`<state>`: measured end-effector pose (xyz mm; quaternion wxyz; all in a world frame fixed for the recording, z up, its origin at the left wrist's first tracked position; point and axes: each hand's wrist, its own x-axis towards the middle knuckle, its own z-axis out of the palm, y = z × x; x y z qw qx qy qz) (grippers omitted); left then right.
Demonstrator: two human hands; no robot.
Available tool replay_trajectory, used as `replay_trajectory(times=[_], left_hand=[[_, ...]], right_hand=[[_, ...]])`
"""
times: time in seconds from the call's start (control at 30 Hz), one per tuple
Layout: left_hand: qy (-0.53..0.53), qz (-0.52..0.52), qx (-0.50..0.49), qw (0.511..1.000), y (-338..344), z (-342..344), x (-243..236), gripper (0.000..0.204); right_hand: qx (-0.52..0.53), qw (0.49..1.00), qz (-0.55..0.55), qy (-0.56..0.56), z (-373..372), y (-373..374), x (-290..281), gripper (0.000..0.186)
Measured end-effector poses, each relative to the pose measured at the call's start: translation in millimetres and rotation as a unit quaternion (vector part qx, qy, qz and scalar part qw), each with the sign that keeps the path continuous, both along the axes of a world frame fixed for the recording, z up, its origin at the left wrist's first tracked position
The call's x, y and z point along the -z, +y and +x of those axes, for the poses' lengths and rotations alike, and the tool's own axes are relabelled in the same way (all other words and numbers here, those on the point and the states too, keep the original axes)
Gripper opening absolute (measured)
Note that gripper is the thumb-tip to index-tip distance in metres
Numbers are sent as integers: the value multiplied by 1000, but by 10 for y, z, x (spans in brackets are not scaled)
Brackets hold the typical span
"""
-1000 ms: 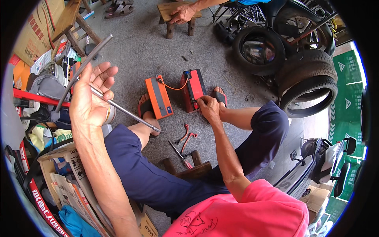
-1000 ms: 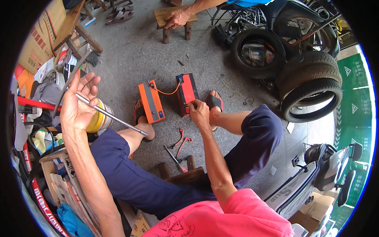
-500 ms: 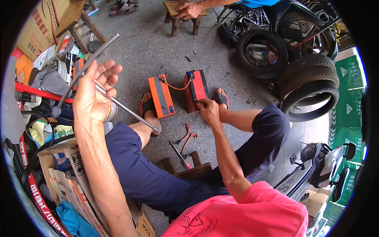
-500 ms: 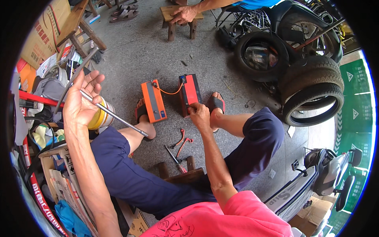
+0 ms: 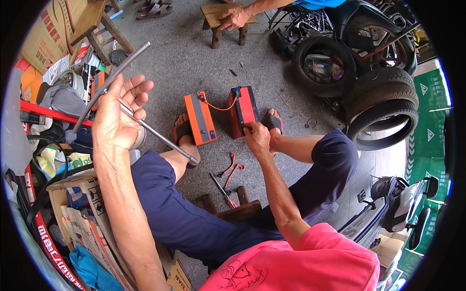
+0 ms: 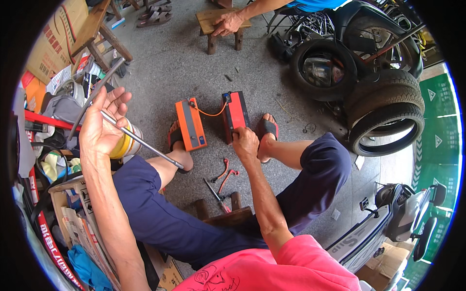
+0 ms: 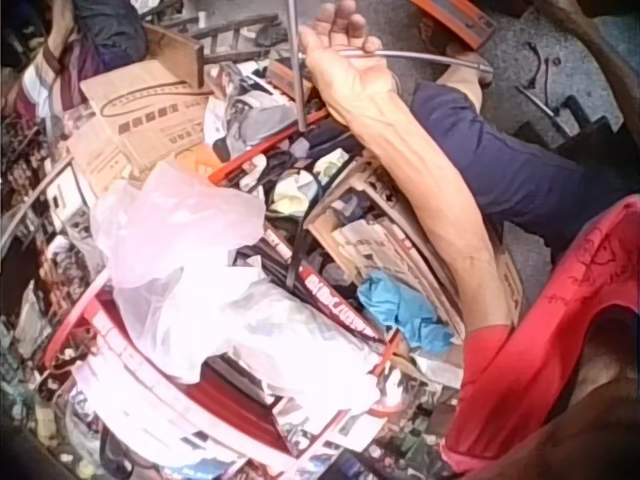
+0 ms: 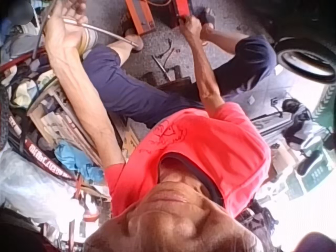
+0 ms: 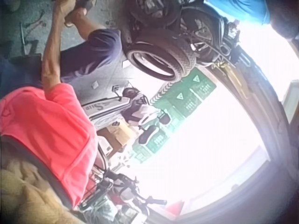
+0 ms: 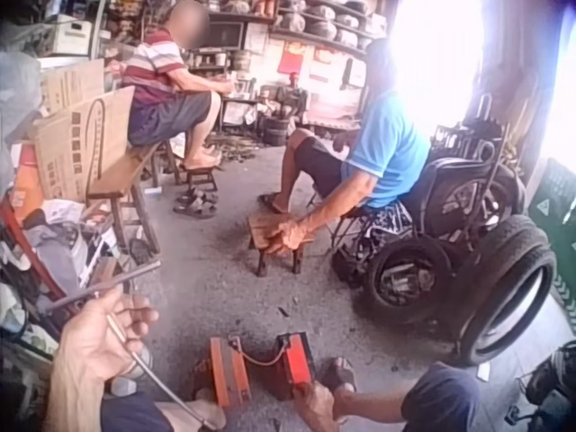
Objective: The person sits on the floor and uses a metal rod to repeatedly tap and scrape the surface of two red and black batteries. The person holds the batteries steady with one hand while striking them with the rod in the other hand.
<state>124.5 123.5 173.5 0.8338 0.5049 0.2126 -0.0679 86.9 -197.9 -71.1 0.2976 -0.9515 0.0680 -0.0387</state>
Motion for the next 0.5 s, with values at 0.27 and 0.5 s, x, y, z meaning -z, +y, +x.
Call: replay_trajectory(times=[0.27, 0.5], left_hand=[[2, 3, 2, 1000, -14, -6, 2, 37], [6, 3, 2, 1000, -19, -16, -7, 37]], right_hand=[[-8, 995, -99, -1, -15, 60, 16, 16], [-36, 993, -113, 3, 27, 46, -13, 17]])
